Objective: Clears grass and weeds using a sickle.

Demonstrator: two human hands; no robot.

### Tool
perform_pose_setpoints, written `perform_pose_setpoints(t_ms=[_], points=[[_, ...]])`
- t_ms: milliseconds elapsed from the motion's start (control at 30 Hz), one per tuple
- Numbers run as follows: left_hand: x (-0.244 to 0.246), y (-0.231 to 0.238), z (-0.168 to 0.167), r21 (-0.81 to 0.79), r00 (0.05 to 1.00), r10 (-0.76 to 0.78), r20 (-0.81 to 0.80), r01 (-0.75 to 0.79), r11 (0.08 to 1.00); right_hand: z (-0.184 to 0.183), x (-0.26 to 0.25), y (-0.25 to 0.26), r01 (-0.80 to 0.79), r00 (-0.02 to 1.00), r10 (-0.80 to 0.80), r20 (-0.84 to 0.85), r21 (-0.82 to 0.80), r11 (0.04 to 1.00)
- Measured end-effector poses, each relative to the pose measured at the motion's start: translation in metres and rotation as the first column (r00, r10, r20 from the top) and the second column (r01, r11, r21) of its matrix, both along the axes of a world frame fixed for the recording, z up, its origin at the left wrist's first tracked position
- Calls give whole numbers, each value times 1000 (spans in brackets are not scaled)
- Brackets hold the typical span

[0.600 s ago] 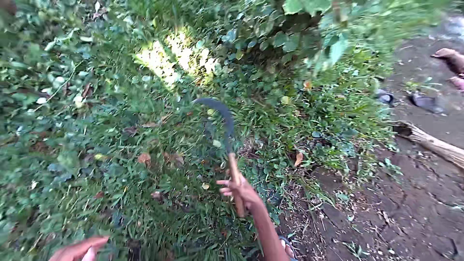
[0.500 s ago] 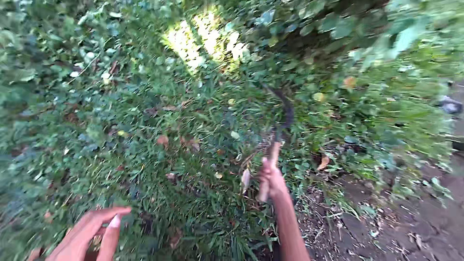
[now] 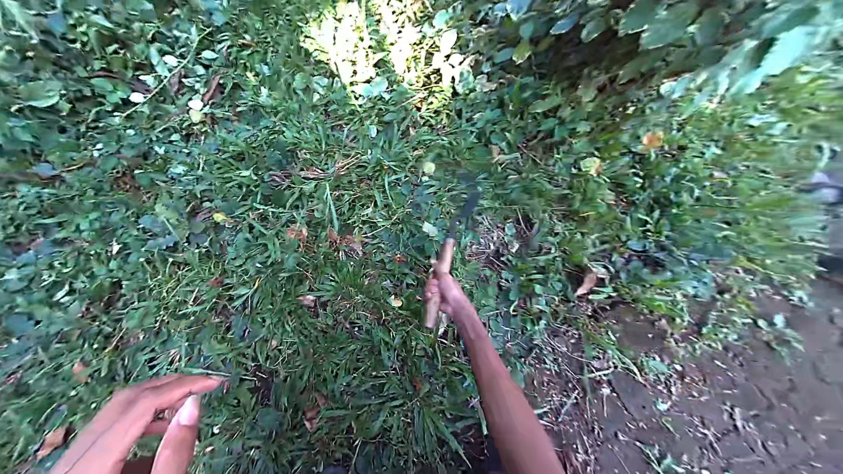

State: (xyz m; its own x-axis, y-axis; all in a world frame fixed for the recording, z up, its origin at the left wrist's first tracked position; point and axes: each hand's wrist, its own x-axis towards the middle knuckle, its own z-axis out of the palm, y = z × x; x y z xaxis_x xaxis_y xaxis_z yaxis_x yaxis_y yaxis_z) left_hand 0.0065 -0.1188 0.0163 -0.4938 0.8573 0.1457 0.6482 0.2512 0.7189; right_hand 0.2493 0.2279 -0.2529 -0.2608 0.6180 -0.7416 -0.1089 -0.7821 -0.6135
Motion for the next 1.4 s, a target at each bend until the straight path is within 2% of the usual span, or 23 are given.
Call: perform_pose_setpoints(t_ms=[67,167,267,333,400,500,700,933,1167,1233,1300,1400], points=[[0,4,0,28,1000,0,22,0,1000,21,-10,0,23,998,-27,-59,-61,998],[3,6,-1,22,999,11,37,-12,1000,46,18,0,75,972,-85,-220,-52,996],[4,12,-3,7,998,-22,54,21,1000,50,54,5,117,889,-146,-434,-91,989],[5,15,-3,0,997,-42,67,42,999,46,66,7,167,850,-196,-489,-103,981],[6,17,-2,-5,996,-53,72,53,999,41,67,6,197,855,-208,-475,-73,978],[6,16,0,-16,996,-52,70,53,998,38,56,0,216,908,-209,-363,-21,976],[-2,14,-3,-66,997,-53,58,57,996,25,43,-8,225,929,-223,-295,-27,974],[-3,24,-5,-77,997,-63,54,67,995,26,39,-8,206,948,-203,-244,-14,978],[1,30,-6,-102,995,-81,53,86,991,27,42,-15,162,953,-150,-265,24,986],[2,31,-6,-105,995,-87,48,92,990,26,46,-19,214,911,-193,-366,19,977],[3,31,-6,-111,995,-91,48,96,989,19,49,-22,256,823,-194,-534,45,966],[5,32,-7,-93,994,-97,49,101,991,7,49,-24,294,703,-161,-692,78,953]])
